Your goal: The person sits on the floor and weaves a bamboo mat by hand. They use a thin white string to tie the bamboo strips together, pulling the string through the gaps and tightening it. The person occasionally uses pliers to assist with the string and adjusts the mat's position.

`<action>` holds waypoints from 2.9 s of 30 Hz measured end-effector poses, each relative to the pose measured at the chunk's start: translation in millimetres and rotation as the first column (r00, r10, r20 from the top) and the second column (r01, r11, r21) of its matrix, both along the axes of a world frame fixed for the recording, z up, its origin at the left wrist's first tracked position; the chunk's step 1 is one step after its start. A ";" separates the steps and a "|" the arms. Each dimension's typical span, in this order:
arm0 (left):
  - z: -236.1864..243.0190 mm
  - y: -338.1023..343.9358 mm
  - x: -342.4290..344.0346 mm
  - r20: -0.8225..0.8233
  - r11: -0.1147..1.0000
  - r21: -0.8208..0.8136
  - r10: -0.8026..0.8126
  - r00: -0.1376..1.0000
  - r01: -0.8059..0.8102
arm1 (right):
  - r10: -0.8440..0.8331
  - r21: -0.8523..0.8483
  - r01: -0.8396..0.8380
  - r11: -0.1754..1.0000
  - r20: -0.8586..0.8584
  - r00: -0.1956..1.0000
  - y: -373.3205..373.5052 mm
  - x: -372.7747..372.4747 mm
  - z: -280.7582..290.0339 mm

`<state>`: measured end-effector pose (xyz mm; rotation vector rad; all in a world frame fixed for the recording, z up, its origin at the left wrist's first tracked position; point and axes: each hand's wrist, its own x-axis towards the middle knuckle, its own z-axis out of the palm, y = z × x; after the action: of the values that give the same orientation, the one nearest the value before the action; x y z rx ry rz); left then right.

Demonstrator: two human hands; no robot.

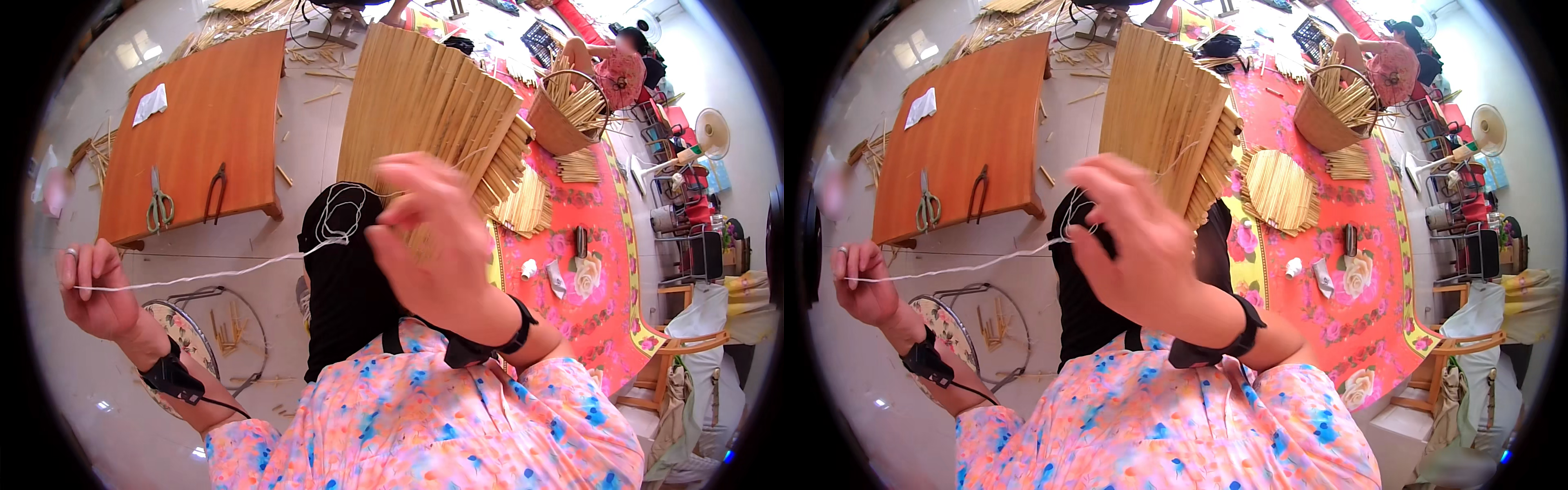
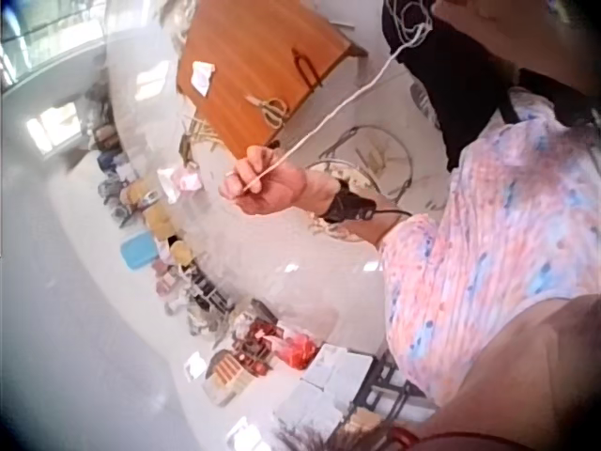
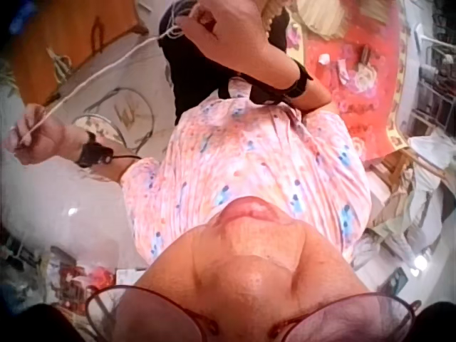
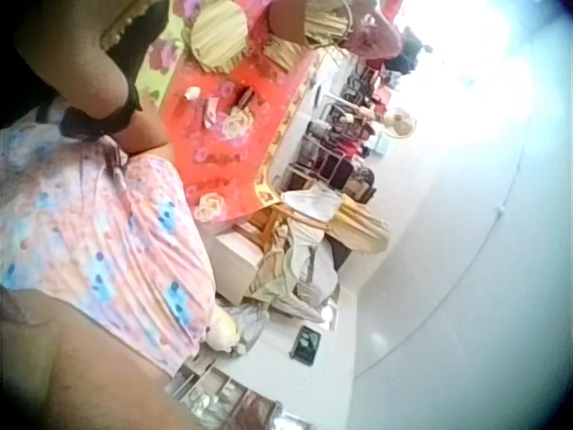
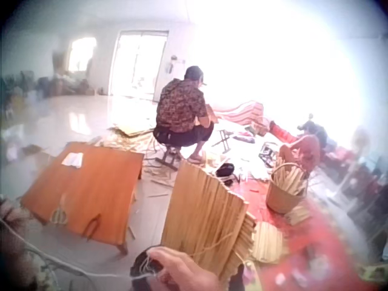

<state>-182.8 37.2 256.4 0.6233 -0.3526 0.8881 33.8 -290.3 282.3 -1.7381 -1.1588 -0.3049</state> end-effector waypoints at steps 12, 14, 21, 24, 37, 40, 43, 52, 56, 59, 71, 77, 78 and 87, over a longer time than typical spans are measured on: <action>-4.8 -122.0 151.0 -0.444 0.857 0.503 0.147 0.884 0.110 | -0.281 -0.040 0.295 0.955 -0.450 0.848 -42.5 44.4 -33.4; 5.4 -143.1 164.1 -0.530 0.809 0.534 0.096 0.842 0.244 | -0.443 -0.095 0.441 0.893 -0.369 0.817 -35.0 39.9 -28.3; 20.7 -167.0 199.4 -0.377 0.492 0.854 0.360 0.853 0.170 | -0.471 -0.030 0.483 0.875 -0.275 0.838 -37.9 39.2 -38.3; 13.4 -171.0 212.2 -0.205 0.380 0.925 0.450 0.869 0.021 | -0.467 -0.024 0.487 0.873 -0.335 0.819 -39.1 41.1 -39.4; 17.4 -172.7 226.3 -0.012 0.089 0.995 0.529 0.849 -0.041 | -0.454 -0.002 0.495 0.869 -0.402 0.795 -46.8 39.5 -36.0; 15.5 -172.7 226.2 0.008 0.086 0.994 0.519 0.854 -0.061 | -0.437 0.022 0.486 0.874 -0.404 0.804 -45.3 40.2 -35.7; 15.7 -172.0 225.8 0.017 0.076 0.995 0.515 0.857 -0.065 | -0.451 0.017 0.497 0.867 -0.396 0.800 -43.6 39.1 -34.8; 16.3 -171.6 225.3 0.045 0.069 0.993 0.521 0.852 -0.094 | -0.508 -0.024 0.534 0.845 -0.348 0.788 -41.0 36.2 -32.0; 15.9 -173.5 225.5 0.059 0.075 0.990 0.528 0.847 -0.116 | -0.496 -0.011 0.528 0.849 -0.360 0.790 -39.9 36.1 -32.0; 16.3 -173.9 225.8 0.074 0.066 0.989 0.531 0.844 -0.129 | -0.511 -0.034 0.536 0.843 -0.362 0.780 -42.0 35.8 -32.4; 18.0 -172.9 226.8 0.150 0.019 0.981 0.540 0.828 -0.191 | -0.537 -0.073 0.545 0.835 -0.320 0.780 -43.5 36.3 -32.5; 19.4 -172.5 226.4 0.149 0.015 0.982 0.535 0.832 -0.186 | -0.530 -0.057 0.544 0.837 -0.332 0.781 -42.8 36.3 -33.9; 19.4 -172.4 226.2 0.147 0.015 0.983 0.534 0.832 -0.184 | -0.515 -0.042 0.535 0.844 -0.341 0.786 -42.3 36.4 -33.8; 18.3 -172.5 226.7 0.180 0.004 0.976 0.539 0.823 -0.216 | -0.484 -0.004 0.517 0.856 -0.360 0.798 -40.8 35.6 -34.9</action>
<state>43.9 -135.3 274.7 2.2582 -0.5472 0.9960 69.4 -331.1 247.4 -1.9006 -0.4021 -0.3436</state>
